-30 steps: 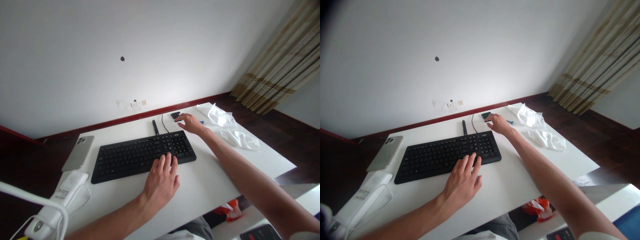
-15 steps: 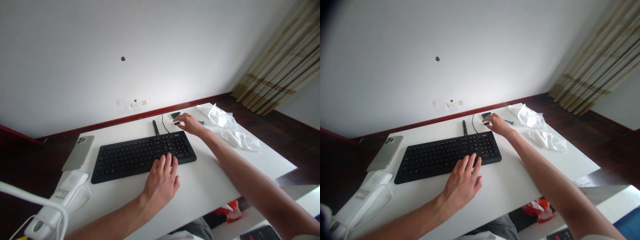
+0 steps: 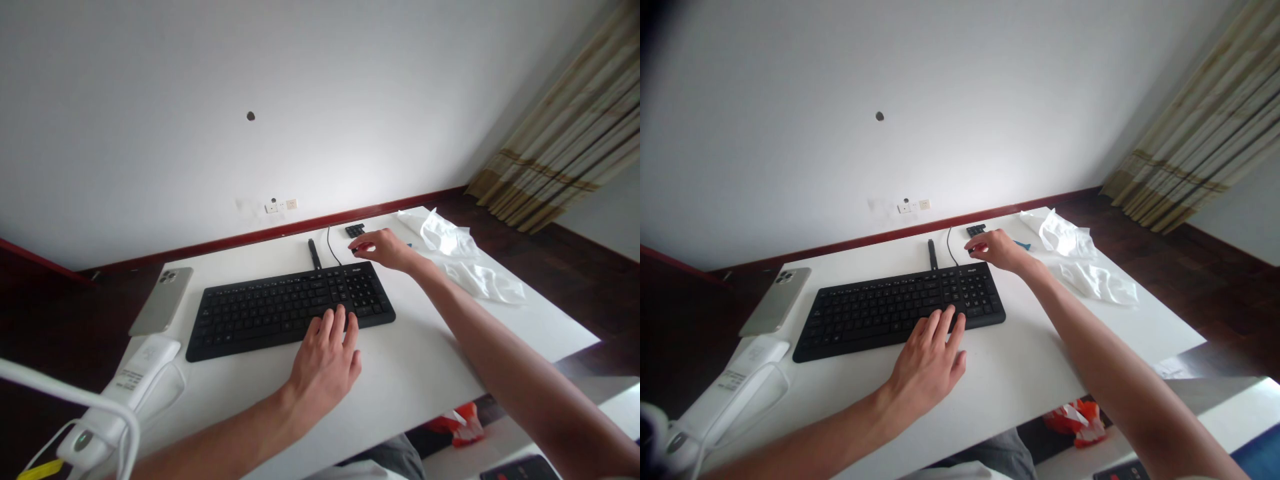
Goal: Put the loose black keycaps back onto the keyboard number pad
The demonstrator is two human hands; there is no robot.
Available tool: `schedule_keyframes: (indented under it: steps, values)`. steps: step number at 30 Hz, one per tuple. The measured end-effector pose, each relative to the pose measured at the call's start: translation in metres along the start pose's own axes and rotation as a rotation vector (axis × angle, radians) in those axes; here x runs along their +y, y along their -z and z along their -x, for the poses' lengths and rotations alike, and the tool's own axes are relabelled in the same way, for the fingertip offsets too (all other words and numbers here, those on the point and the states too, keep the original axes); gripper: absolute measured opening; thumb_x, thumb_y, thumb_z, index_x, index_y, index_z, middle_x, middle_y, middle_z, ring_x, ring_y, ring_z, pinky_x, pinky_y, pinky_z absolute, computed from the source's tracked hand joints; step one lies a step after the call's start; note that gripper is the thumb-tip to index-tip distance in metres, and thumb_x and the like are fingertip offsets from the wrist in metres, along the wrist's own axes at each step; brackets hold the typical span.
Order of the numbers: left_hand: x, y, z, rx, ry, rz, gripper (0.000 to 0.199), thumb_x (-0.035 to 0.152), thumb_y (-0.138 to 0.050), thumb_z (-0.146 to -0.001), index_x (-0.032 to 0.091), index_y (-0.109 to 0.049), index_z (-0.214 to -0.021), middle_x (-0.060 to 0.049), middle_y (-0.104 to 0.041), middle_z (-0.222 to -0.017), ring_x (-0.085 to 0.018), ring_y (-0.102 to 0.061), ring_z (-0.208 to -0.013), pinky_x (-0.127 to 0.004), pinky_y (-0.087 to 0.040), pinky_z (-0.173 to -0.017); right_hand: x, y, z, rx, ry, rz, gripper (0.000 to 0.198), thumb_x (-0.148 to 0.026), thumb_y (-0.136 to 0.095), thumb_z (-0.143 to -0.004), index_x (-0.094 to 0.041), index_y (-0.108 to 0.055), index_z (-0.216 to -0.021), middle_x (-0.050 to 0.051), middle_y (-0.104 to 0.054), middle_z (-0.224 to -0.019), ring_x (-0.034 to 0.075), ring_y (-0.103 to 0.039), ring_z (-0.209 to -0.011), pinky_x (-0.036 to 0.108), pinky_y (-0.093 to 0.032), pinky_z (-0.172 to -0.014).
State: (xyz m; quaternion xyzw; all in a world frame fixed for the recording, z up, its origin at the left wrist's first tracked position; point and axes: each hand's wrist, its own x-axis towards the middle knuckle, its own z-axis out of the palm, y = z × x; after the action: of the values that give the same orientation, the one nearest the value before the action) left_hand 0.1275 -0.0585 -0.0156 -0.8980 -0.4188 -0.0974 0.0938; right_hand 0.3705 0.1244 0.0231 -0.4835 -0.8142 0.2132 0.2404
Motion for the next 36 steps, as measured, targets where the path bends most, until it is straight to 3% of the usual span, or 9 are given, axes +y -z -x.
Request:
schedule_keyframes:
  steps: [5,9,12,15,22,36]
  values:
    - [0.0,0.001,0.0,-0.009,0.002,0.003,0.055,0.04,-0.051,-0.101,0.01,-0.054,-0.148,-0.02,-0.057,-0.147,-0.032,-0.052,-0.129,-0.045,-0.048,-0.102,-0.031,0.016,0.009,-0.3,-0.115,-0.363,0.033,-0.043,-0.081,-0.077,-0.023,-0.081,-0.104,0.003,-0.081,-0.093,0.025,-0.076,-0.094,0.035,-0.059,-0.088]
    - [0.001,0.001,0.0,-0.014,0.003,0.018,0.055,0.04,-0.049,-0.102,0.01,-0.053,-0.148,-0.02,-0.056,-0.147,-0.032,-0.051,-0.129,-0.045,-0.047,-0.102,-0.047,0.024,0.014,-0.565,-0.124,-0.407,0.031,-0.041,-0.082,-0.075,-0.023,-0.081,-0.101,0.002,-0.081,-0.093,0.023,-0.076,-0.093,0.034,-0.059,-0.088]
    - [0.001,0.003,-0.001,-0.011,0.007,0.04,0.053,0.039,-0.049,-0.102,0.012,-0.052,-0.148,-0.018,-0.054,-0.149,-0.032,-0.05,-0.13,-0.046,-0.047,-0.102,-0.049,0.023,0.017,-0.67,-0.126,-0.375,0.027,-0.037,-0.082,-0.075,-0.023,-0.08,-0.098,0.003,-0.081,-0.092,0.023,-0.076,-0.09,0.033,-0.059,-0.085]
    - [0.0,0.007,-0.003,-0.021,-0.031,0.086,0.046,0.033,-0.05,-0.101,0.015,-0.054,-0.144,-0.015,-0.055,-0.144,-0.03,-0.051,-0.127,-0.044,-0.047,-0.101,-0.049,0.018,0.019,-0.69,-0.115,-0.325,0.024,-0.034,-0.081,-0.076,-0.023,-0.081,-0.097,0.003,-0.081,-0.092,0.023,-0.076,-0.091,0.032,-0.059,-0.083]
    - [-0.005,0.013,-0.009,-0.075,-0.149,0.18,0.019,0.024,-0.054,-0.099,0.017,-0.064,-0.113,-0.012,-0.061,-0.122,-0.027,-0.054,-0.114,-0.042,-0.048,-0.095,-0.058,0.013,0.02,-0.651,-0.125,-0.174,0.018,-0.031,-0.079,-0.075,-0.022,-0.081,-0.091,0.004,-0.08,-0.089,0.024,-0.075,-0.087,0.031,-0.058,-0.077]
    - [-0.009,0.01,-0.009,-0.037,-0.182,0.21,0.018,0.026,-0.055,-0.099,0.016,-0.063,-0.111,-0.011,-0.06,-0.118,-0.028,-0.053,-0.113,-0.043,-0.047,-0.093,-0.066,0.005,0.022,-0.655,-0.073,-0.027,0.015,-0.029,-0.075,-0.08,-0.022,-0.082,-0.092,0.003,-0.08,-0.088,0.022,-0.074,-0.086,0.028,-0.056,-0.075]
